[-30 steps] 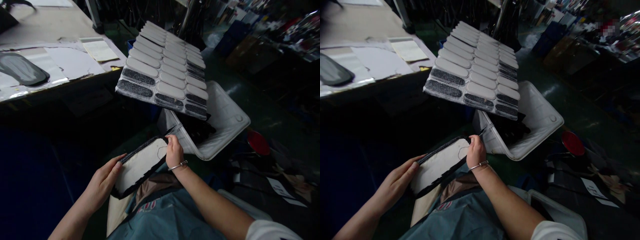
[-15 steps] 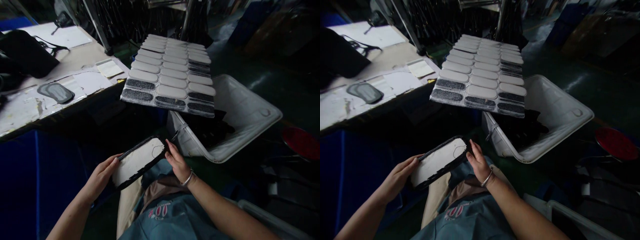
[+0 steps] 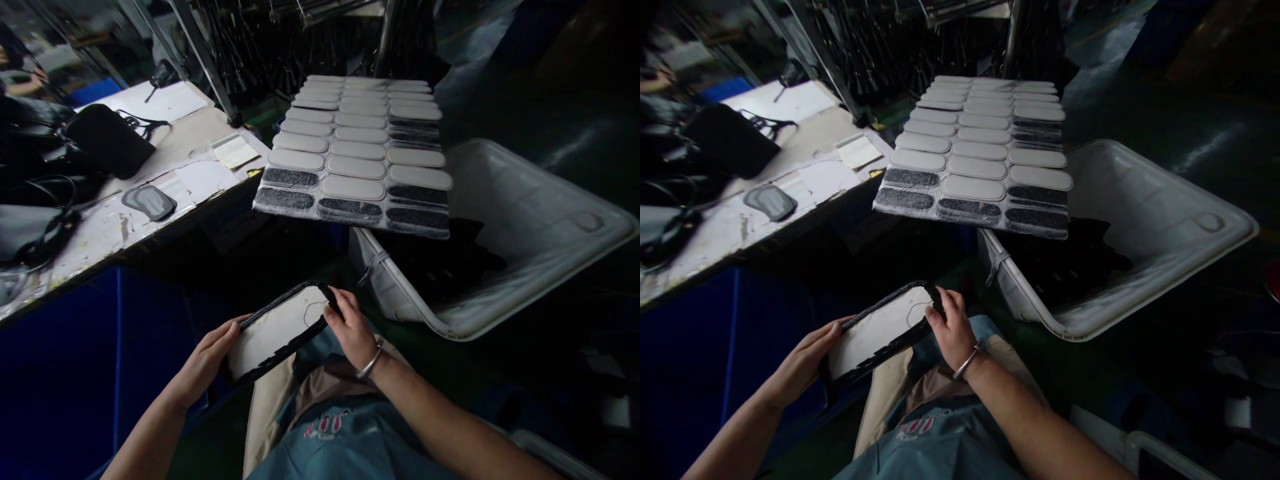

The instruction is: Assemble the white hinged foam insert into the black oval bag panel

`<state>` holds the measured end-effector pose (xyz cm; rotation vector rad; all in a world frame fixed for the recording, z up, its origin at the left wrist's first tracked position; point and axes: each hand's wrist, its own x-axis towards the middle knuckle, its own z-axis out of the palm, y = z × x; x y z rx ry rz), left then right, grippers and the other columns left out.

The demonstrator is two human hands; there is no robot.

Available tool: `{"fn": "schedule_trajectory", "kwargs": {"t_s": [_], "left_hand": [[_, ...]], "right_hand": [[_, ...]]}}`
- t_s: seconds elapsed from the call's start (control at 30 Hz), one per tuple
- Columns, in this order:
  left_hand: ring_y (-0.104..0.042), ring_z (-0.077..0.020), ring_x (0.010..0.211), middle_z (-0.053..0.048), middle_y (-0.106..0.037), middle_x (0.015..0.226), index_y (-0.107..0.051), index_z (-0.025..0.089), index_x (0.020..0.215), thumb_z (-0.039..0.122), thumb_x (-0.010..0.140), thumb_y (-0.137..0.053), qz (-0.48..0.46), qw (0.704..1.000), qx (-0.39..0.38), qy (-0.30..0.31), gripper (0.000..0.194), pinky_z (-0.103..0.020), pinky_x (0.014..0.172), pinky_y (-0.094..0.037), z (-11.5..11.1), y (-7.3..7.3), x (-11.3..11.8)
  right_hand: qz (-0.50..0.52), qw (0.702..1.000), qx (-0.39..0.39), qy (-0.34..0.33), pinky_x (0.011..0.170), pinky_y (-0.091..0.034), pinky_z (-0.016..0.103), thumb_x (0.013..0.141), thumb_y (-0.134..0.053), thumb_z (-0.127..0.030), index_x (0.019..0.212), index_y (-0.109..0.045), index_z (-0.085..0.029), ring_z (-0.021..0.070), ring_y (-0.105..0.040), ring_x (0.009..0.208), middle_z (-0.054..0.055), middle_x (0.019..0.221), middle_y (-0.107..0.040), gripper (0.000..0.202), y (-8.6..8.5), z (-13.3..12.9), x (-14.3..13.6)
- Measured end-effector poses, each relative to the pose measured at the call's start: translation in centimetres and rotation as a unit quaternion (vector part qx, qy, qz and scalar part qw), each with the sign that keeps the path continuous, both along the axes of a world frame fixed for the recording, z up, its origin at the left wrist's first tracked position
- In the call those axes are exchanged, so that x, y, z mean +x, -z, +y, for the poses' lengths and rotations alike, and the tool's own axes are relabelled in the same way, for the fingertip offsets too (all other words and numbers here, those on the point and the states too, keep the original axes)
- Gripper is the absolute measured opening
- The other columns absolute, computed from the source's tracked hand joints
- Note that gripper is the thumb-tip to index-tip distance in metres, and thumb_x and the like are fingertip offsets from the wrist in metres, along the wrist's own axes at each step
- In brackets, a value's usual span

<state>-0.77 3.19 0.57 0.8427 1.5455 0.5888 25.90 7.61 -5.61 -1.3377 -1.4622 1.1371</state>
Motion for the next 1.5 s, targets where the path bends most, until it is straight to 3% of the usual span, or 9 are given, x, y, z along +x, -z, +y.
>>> {"fn": "schedule_trajectory", "kwargs": {"t_s": [0.13,0.4,0.6,0.7,0.83,1.0,1.13,1.27,1.5], "left_hand": [[-0.059,-0.0310,0.111,-0.010,-0.059,0.130,-0.044,0.018,0.137,0.056,0.087,-0.045,-0.009,1.000,0.003,-0.001,0.063,-0.034,0.081,-0.053,-0.1,-0.2,0.2],[-0.054,-0.0291,0.118,-0.009,-0.057,0.132,-0.048,0.016,0.134,0.053,0.089,-0.043,-0.019,0.999,0.032,-0.021,0.058,-0.034,0.091,-0.048,-0.2,-0.3,0.7],[-0.060,-0.0307,0.108,-0.011,-0.061,0.126,-0.055,0.018,0.128,0.060,0.086,-0.043,-0.065,0.994,0.041,-0.081,0.060,-0.034,0.081,-0.051,-0.6,-0.4,1.5],[-0.065,-0.0303,0.097,-0.012,-0.065,0.120,-0.054,0.019,0.128,0.069,0.081,-0.040,-0.089,0.988,0.026,-0.122,0.071,-0.034,0.074,-0.053,-0.6,-0.4,1.9],[-0.064,-0.0297,0.098,-0.013,-0.064,0.120,-0.056,0.018,0.125,0.075,0.078,-0.037,-0.135,0.976,0.032,-0.171,0.077,-0.035,0.076,-0.052,-0.7,-0.1,2.3],[-0.055,-0.0320,0.115,-0.015,-0.056,0.130,-0.054,0.014,0.125,0.066,0.085,-0.037,-0.201,0.942,0.107,-0.247,0.068,-0.039,0.089,-0.048,-2.0,0.6,2.8],[-0.044,-0.0358,0.126,-0.017,-0.046,0.140,-0.042,0.015,0.135,0.058,0.078,-0.057,-0.167,0.931,0.195,-0.260,0.073,-0.044,0.100,-0.041,-3.8,1.4,3.6],[-0.032,-0.0317,0.135,-0.012,-0.034,0.148,-0.019,0.025,0.147,0.044,0.061,-0.081,-0.038,0.934,0.254,-0.250,0.108,-0.042,0.112,-0.027,-5.7,2.1,5.1],[-0.031,-0.0282,0.135,-0.010,-0.032,0.144,-0.004,0.029,0.148,0.039,0.060,-0.083,0.077,0.929,0.204,-0.299,0.119,-0.040,0.114,-0.021,-6.4,2.4,7.2]], "right_hand": [[0.033,0.995,-0.066,-0.073,0.099,-0.047,0.033,0.091,-0.041,-0.041,0.125,-0.057,-0.022,0.0181,-0.057,0.111,0.008,0.118,-0.057,0.042,-0.2,0.9,1.8],[-0.045,0.996,-0.043,-0.059,0.103,-0.039,0.046,0.082,-0.052,-0.031,0.109,-0.065,-0.019,0.0259,-0.054,0.109,0.012,0.110,-0.058,0.031,-1.2,2.2,1.1],[-0.017,0.976,-0.107,-0.190,0.067,-0.055,0.033,0.092,-0.036,-0.044,0.106,-0.067,-0.020,0.0187,-0.066,0.080,0.006,0.091,-0.068,0.042,-0.8,4.9,2.8],[-0.032,0.968,-0.109,-0.223,0.073,-0.054,0.035,0.090,-0.040,-0.053,0.096,-0.071,-0.020,0.0196,-0.065,0.081,0.006,0.088,-0.068,0.046,-0.4,5.6,3.0],[-0.062,0.975,-0.067,-0.200,0.104,-0.038,0.043,0.088,-0.040,-0.058,0.118,-0.063,-0.017,0.0246,-0.053,0.115,0.013,0.121,-0.058,0.056,-0.4,5.0,2.9],[-0.107,0.965,-0.013,-0.240,0.112,-0.031,0.042,0.079,-0.058,-0.054,0.147,-0.024,-0.015,0.0240,-0.036,0.135,0.014,0.147,-0.037,0.085,-1.1,3.8,2.7],[-0.123,0.970,0.019,-0.207,0.108,-0.038,0.041,0.080,-0.058,-0.050,0.142,-0.035,-0.019,0.0238,-0.045,0.129,0.013,0.140,-0.046,0.073,-1.1,3.3,2.0],[-0.176,0.968,0.087,-0.155,0.102,-0.043,0.044,0.087,-0.048,-0.048,0.139,-0.041,-0.018,0.0250,-0.051,0.123,0.014,0.134,-0.053,0.060,-0.6,2.9,1.6],[-0.310,0.895,0.266,-0.179,0.107,-0.032,0.054,0.084,-0.050,-0.057,0.143,-0.035,-0.015,0.0342,-0.034,0.133,0.020,0.141,-0.039,0.074,-2.8,2.2,0.7]]}}
